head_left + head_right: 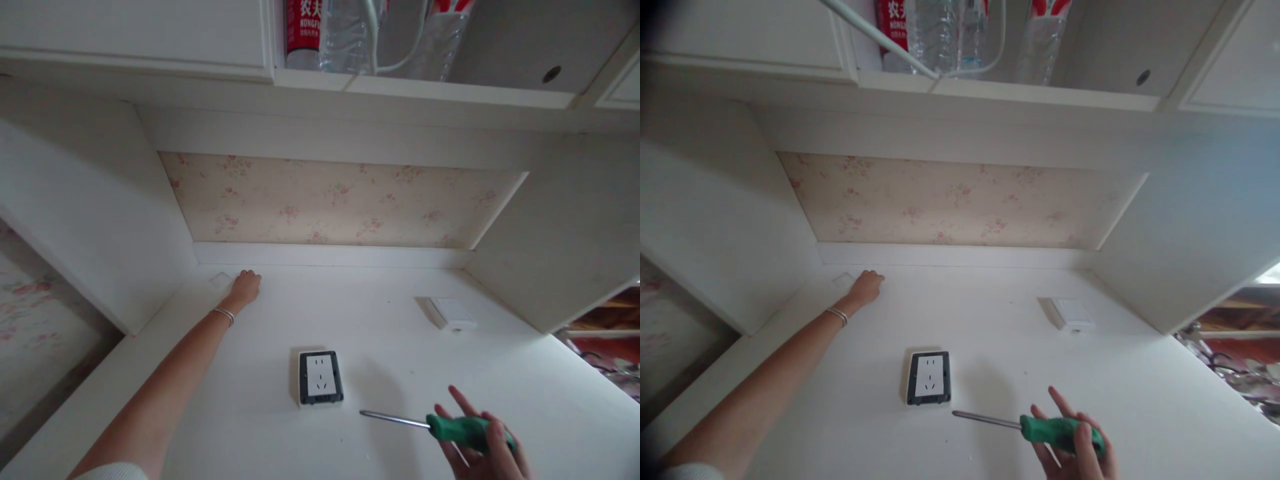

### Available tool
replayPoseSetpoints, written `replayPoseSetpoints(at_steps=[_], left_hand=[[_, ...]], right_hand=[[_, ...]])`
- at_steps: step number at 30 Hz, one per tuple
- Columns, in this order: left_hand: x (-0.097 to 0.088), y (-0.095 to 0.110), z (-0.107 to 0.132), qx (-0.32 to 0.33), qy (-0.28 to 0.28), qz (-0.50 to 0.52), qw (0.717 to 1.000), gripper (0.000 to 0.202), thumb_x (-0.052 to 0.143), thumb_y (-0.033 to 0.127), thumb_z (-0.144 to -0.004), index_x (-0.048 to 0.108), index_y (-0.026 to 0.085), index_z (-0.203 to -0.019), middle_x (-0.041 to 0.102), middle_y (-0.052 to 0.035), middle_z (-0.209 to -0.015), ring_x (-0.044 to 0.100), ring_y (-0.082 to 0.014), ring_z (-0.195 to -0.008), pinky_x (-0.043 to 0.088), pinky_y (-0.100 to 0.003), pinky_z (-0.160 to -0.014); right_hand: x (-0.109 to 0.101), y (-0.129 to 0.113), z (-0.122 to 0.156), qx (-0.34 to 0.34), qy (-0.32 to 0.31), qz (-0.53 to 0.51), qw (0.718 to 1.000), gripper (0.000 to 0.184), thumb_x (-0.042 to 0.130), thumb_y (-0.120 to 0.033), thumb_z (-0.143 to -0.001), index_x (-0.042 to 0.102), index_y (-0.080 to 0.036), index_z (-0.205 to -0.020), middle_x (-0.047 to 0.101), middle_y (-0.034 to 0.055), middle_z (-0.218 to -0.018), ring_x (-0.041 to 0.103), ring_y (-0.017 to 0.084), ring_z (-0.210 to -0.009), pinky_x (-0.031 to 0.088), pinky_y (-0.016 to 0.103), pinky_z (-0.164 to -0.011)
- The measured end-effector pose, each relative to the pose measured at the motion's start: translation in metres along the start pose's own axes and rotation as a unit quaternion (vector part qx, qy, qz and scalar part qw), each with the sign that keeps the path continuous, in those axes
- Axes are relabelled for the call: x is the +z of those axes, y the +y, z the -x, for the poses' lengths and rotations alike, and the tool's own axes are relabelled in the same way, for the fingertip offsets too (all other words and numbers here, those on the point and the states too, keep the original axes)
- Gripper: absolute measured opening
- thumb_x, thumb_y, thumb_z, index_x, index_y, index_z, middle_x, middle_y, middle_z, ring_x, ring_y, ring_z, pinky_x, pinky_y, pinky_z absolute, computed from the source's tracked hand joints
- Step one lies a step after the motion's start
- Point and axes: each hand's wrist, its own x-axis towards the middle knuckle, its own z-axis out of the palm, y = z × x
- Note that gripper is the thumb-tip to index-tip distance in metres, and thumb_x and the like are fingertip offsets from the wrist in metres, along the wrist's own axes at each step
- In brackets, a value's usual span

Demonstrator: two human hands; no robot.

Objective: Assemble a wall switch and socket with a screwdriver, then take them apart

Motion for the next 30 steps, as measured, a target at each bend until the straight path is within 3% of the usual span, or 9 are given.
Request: replayPoseSetpoints(at_steps=[3, 9, 12, 15, 18, 21, 25, 30], left_hand=[[-0.004, 0.019, 0.026, 0.040, 0.008, 0.075, 0.996, 0.031, 0.042, 0.009, -0.083, 0.066, 0.016, -0.101, 0.065, -0.0104, -0.104, 0.056, -0.0216, -0.103, 0.038, -0.035, -0.097], [-0.008, 0.065, 0.111, 0.086, 0.036, 0.235, 0.967, 0.030, 0.041, 0.036, -0.092, 0.063, 0.020, -0.104, 0.066, -0.0035, -0.103, 0.061, -0.0144, -0.091, 0.049, -0.024, -0.080], [-0.009, 0.093, 0.151, 0.091, 0.062, 0.420, 0.901, 0.029, 0.052, 0.043, -0.086, 0.067, 0.018, -0.091, 0.066, -0.0049, -0.094, 0.062, -0.0165, -0.084, 0.051, -0.026, -0.075], [-0.009, 0.117, 0.176, 0.100, 0.060, 0.466, 0.877, 0.028, 0.053, 0.043, -0.087, 0.069, 0.020, -0.091, 0.065, -0.0057, -0.093, 0.061, -0.0169, -0.084, 0.051, -0.026, -0.075], [-0.006, 0.134, 0.188, 0.103, 0.070, 0.477, 0.870, 0.029, 0.048, 0.041, -0.091, 0.069, 0.023, -0.101, 0.065, -0.0058, -0.100, 0.060, -0.0180, -0.094, 0.051, -0.027, -0.081], [-0.001, 0.144, 0.192, 0.125, 0.073, 0.461, 0.876, 0.027, 0.047, 0.037, -0.092, 0.069, 0.026, -0.103, 0.066, -0.0039, -0.101, 0.059, -0.0182, -0.098, 0.048, -0.029, -0.087], [0.007, 0.156, 0.192, 0.159, 0.044, 0.450, 0.878, 0.025, 0.048, 0.035, -0.092, 0.069, 0.029, -0.105, 0.068, -0.0022, -0.097, 0.059, -0.0182, -0.095, 0.048, -0.030, -0.086], [0.009, 0.162, 0.190, 0.171, 0.041, 0.420, 0.890, 0.023, 0.051, 0.037, -0.091, 0.069, 0.030, -0.103, 0.070, -0.0013, -0.091, 0.060, -0.0184, -0.089, 0.046, -0.033, -0.086]], right_hand=[[0.017, 0.003, 0.003, 0.018, -0.013, 0.008, 1.000, 0.040, 0.078, -0.044, -0.064, 0.056, -0.024, -0.091, 0.069, 0.0103, -0.103, 0.069, 0.030, -0.082, 0.059, 0.044, -0.066], [0.075, 0.013, 0.003, 0.016, -0.099, -0.004, 0.995, 0.036, 0.075, -0.040, -0.070, 0.055, -0.022, -0.094, 0.069, 0.0029, -0.098, 0.069, 0.023, -0.081, 0.059, 0.034, -0.068], [0.107, 0.029, -0.017, 0.052, -0.118, -0.056, 0.990, 0.034, 0.076, -0.035, -0.070, 0.056, -0.020, -0.092, 0.069, 0.0014, -0.090, 0.069, 0.019, -0.076, 0.059, 0.028, -0.065], [0.128, 0.047, -0.044, 0.105, -0.113, -0.117, 0.981, 0.029, 0.076, -0.031, -0.069, 0.056, -0.019, -0.085, 0.069, 0.0010, -0.082, 0.068, 0.013, -0.068, 0.057, 0.019, -0.062], [0.130, 0.064, -0.067, 0.125, -0.112, -0.130, 0.977, 0.028, 0.077, -0.030, -0.069, 0.056, -0.018, -0.082, 0.070, 0.0005, -0.079, 0.067, 0.012, -0.065, 0.057, 0.019, -0.062], [0.115, 0.076, -0.080, 0.128, -0.082, -0.128, 0.980, 0.027, 0.077, -0.029, -0.068, 0.056, -0.017, -0.081, 0.070, 0.0001, -0.075, 0.068, 0.013, -0.067, 0.057, 0.018, -0.059], [0.094, 0.082, -0.090, 0.108, -0.043, -0.128, 0.985, 0.021, 0.073, -0.027, -0.072, 0.056, -0.019, -0.081, 0.069, -0.0043, -0.069, 0.067, 0.010, -0.065, 0.057, 0.017, -0.062], [0.091, 0.084, -0.095, 0.110, -0.046, -0.120, 0.986, 0.022, 0.074, -0.029, -0.071, 0.057, -0.018, -0.082, 0.069, -0.0025, -0.070, 0.067, 0.011, -0.064, 0.056, 0.017, -0.058]])
